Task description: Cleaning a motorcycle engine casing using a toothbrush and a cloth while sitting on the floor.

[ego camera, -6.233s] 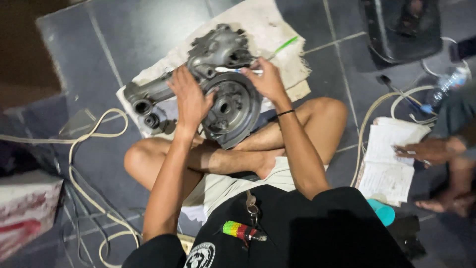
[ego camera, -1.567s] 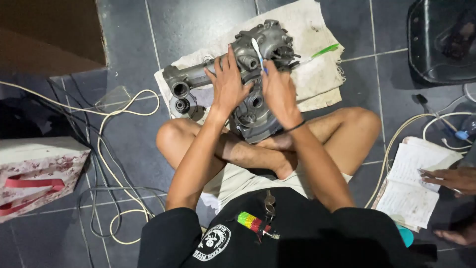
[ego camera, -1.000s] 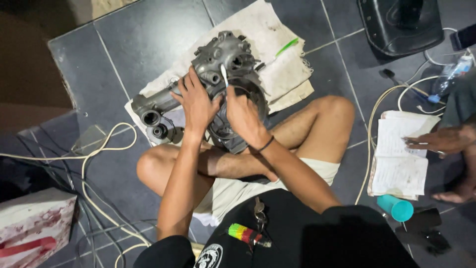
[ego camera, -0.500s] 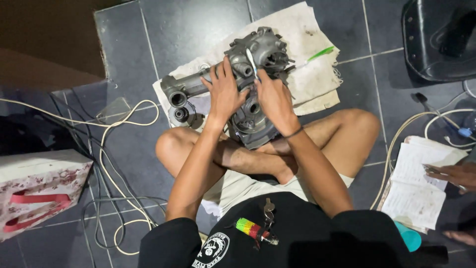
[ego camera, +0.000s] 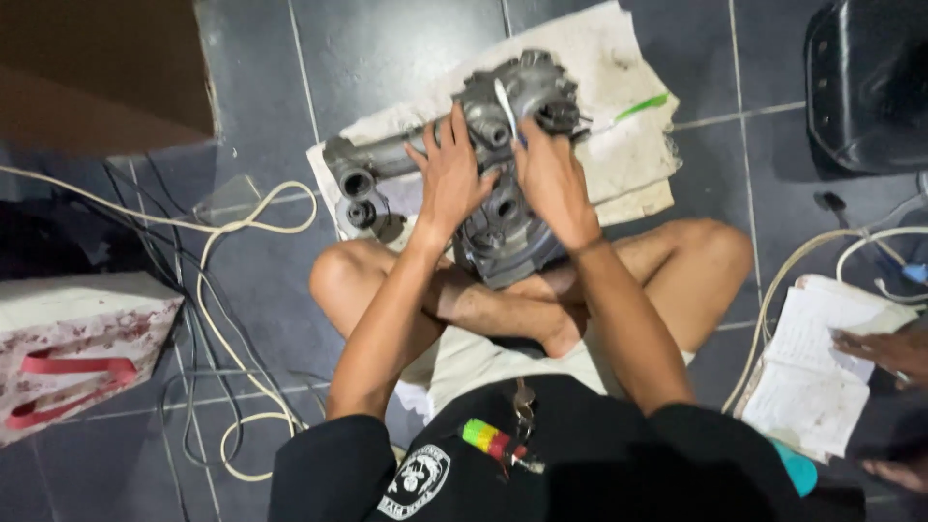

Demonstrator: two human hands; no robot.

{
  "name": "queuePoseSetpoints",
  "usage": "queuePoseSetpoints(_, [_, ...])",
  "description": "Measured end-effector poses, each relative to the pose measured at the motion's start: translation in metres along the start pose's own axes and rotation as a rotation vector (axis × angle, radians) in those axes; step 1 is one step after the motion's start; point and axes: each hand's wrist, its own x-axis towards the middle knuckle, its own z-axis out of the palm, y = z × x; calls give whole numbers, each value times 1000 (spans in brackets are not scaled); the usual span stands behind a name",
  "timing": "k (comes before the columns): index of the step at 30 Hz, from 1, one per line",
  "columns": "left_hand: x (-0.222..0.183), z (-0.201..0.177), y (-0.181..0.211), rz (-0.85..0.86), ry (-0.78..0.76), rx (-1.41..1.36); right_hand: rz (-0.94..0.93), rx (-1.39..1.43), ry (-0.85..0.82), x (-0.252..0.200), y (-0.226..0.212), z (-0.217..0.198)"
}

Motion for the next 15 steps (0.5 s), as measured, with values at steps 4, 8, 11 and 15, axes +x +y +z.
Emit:
queuePoseSetpoints(4, [-6, -8, 4, 13, 2, -2, -8, 9, -10, -23, -18, -11])
queuePoseSetpoints(8, [3, -8, 3, 1, -2, 2, 52, -32, -43, -25, -14, -7])
queuePoseSetpoints(11, [-6, -3, 3, 4, -23, 29, 42, -74, -5, -19, -11, 6])
queuePoseSetpoints(15, [-1, -4, 2, -11, -31, 63, 2, -106, -39, -40, -17, -3])
